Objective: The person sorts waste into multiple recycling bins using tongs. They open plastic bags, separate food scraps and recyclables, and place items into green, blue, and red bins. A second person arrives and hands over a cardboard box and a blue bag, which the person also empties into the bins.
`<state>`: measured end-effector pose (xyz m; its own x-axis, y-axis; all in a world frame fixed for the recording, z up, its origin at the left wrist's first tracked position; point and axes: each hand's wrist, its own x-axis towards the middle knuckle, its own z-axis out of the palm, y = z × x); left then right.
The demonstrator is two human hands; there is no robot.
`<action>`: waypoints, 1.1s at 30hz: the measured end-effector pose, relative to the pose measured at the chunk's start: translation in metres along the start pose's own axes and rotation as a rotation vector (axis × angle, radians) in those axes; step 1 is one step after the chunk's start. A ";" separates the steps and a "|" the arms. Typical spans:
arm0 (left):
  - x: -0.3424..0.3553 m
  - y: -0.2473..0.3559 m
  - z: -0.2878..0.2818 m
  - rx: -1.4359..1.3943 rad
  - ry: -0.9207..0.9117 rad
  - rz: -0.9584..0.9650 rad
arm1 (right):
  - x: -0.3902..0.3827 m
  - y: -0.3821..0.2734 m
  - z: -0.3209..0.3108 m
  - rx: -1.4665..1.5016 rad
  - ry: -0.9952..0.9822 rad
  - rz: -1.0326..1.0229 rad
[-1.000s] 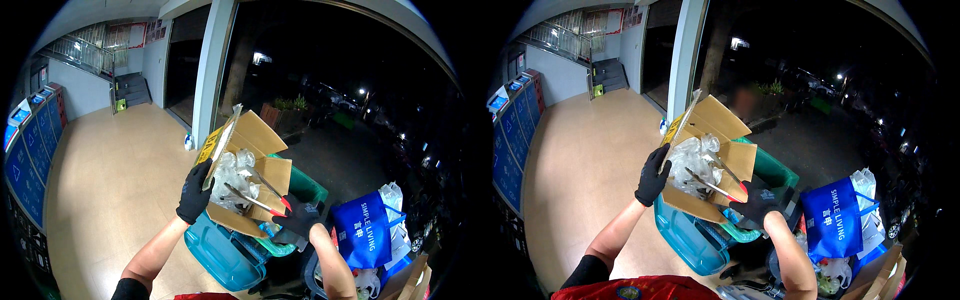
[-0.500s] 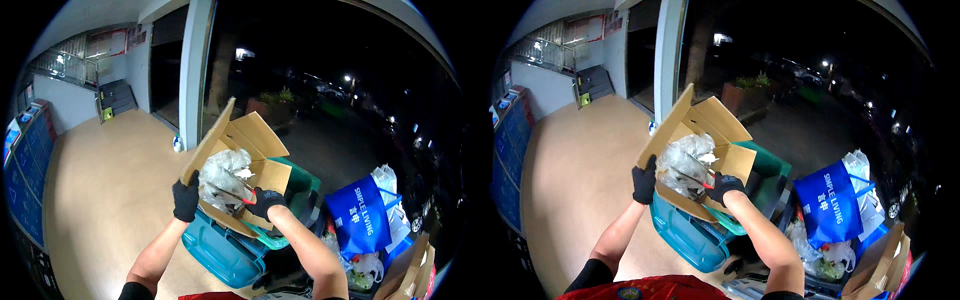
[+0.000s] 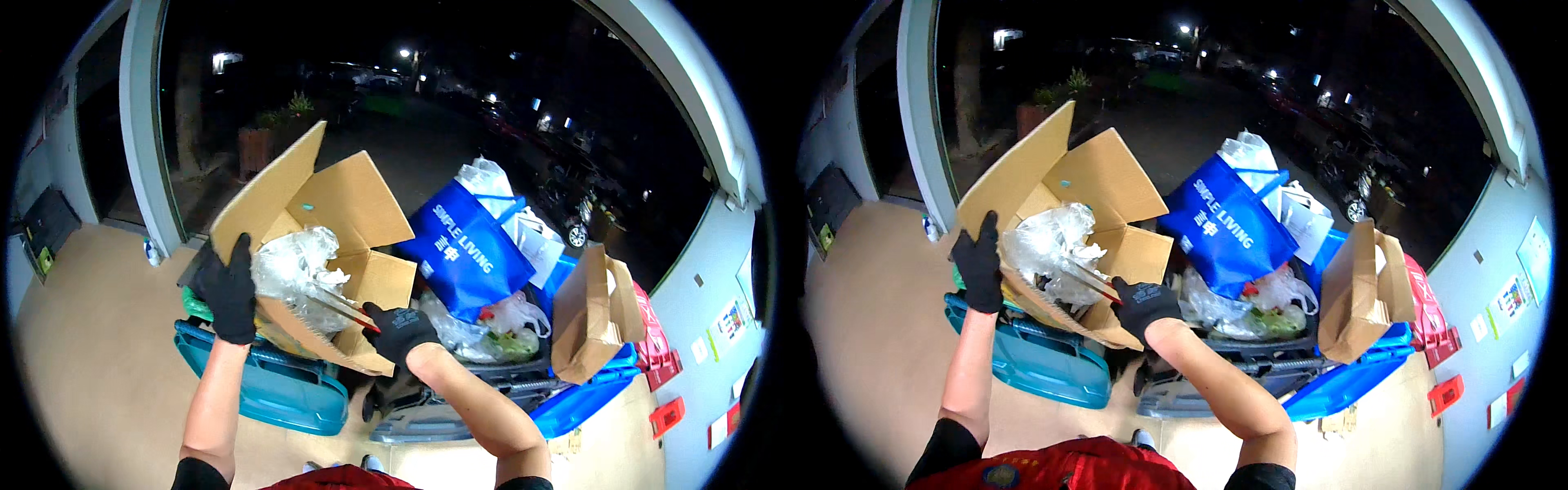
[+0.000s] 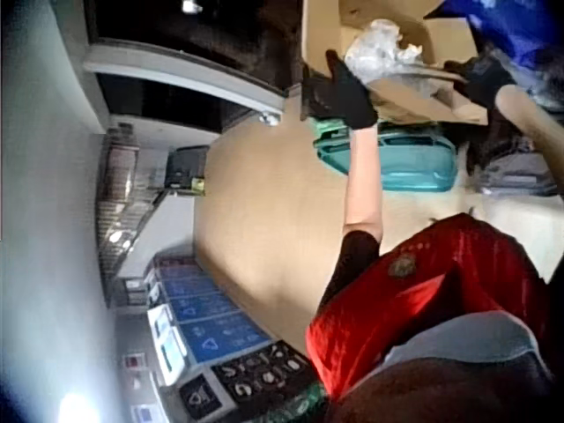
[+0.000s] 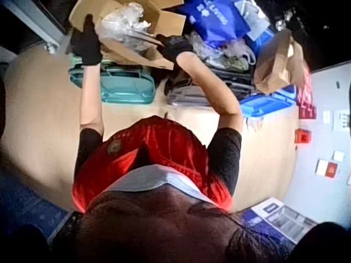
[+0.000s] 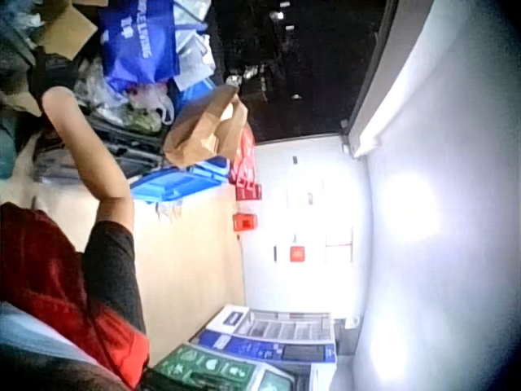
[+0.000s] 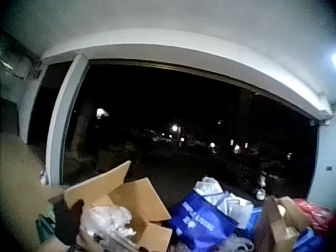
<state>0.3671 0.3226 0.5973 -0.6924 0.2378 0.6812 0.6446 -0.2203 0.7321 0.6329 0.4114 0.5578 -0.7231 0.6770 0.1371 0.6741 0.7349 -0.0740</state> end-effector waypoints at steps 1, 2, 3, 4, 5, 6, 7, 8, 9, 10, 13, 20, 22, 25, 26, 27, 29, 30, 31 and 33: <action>-0.011 0.009 0.010 -0.017 -0.041 0.038 | -0.011 0.010 -0.004 -0.015 -0.051 0.036; -0.025 0.030 0.021 -0.034 -0.074 0.075 | -0.023 0.017 -0.014 -0.033 -0.100 0.066; -0.034 0.059 0.028 0.024 -0.116 0.062 | -0.037 0.030 -0.019 -0.056 -0.078 0.049; -0.043 0.073 0.035 0.133 -0.209 0.035 | -0.043 0.051 -0.012 -0.112 -0.074 0.042; -0.050 0.074 0.041 0.090 -0.210 0.093 | -0.051 0.060 -0.016 -0.139 -0.073 0.043; -0.059 0.074 0.055 0.033 -0.220 0.156 | -0.064 0.074 -0.022 -0.171 -0.068 0.061; -0.069 0.077 0.065 0.017 -0.216 0.151 | -0.077 0.093 -0.020 -0.151 -0.015 0.037; -0.080 0.089 0.071 0.035 -0.198 0.206 | -0.089 0.109 -0.019 -0.174 0.053 0.014; -0.092 0.101 0.078 0.052 -0.179 0.260 | -0.101 0.125 -0.020 -0.203 0.051 0.021; -0.103 0.112 0.086 0.069 -0.161 0.314 | -0.112 0.142 -0.022 -0.234 0.049 0.029; -0.140 0.151 0.109 0.154 -0.141 0.315 | -0.146 0.176 -0.038 -0.164 -0.121 0.099; -0.189 0.198 0.179 0.330 -0.148 0.448 | -0.204 0.287 -0.016 -0.140 -0.114 0.185; -0.194 0.206 0.194 0.412 -0.147 0.516 | -0.226 0.310 -0.020 -0.179 -0.074 0.204; -0.204 0.222 0.204 0.407 -0.246 0.487 | -0.254 0.354 0.017 -0.231 0.067 0.321; -0.208 0.226 0.207 0.423 -0.277 0.476 | -0.259 0.357 0.023 -0.242 0.057 0.392; -0.211 0.226 0.211 0.418 -0.283 0.471 | -0.262 0.359 0.029 -0.251 0.047 0.461; -0.211 0.225 0.215 0.410 -0.293 0.463 | -0.262 0.361 0.036 -0.198 -0.006 0.630; -0.211 0.225 0.216 0.398 -0.301 0.452 | -0.262 0.362 0.035 -0.216 -0.068 0.653; -0.211 0.226 0.215 0.388 -0.308 0.441 | -0.258 0.365 0.033 -0.233 -0.131 0.675; -0.210 0.223 0.208 0.387 -0.314 0.450 | -0.238 0.359 0.019 -0.291 -0.265 0.690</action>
<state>0.7240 0.4203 0.6174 -0.2392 0.4785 0.8449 0.9587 -0.0213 0.2835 1.0440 0.5149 0.4798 -0.1148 0.9895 -0.0878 0.9690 0.1310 0.2094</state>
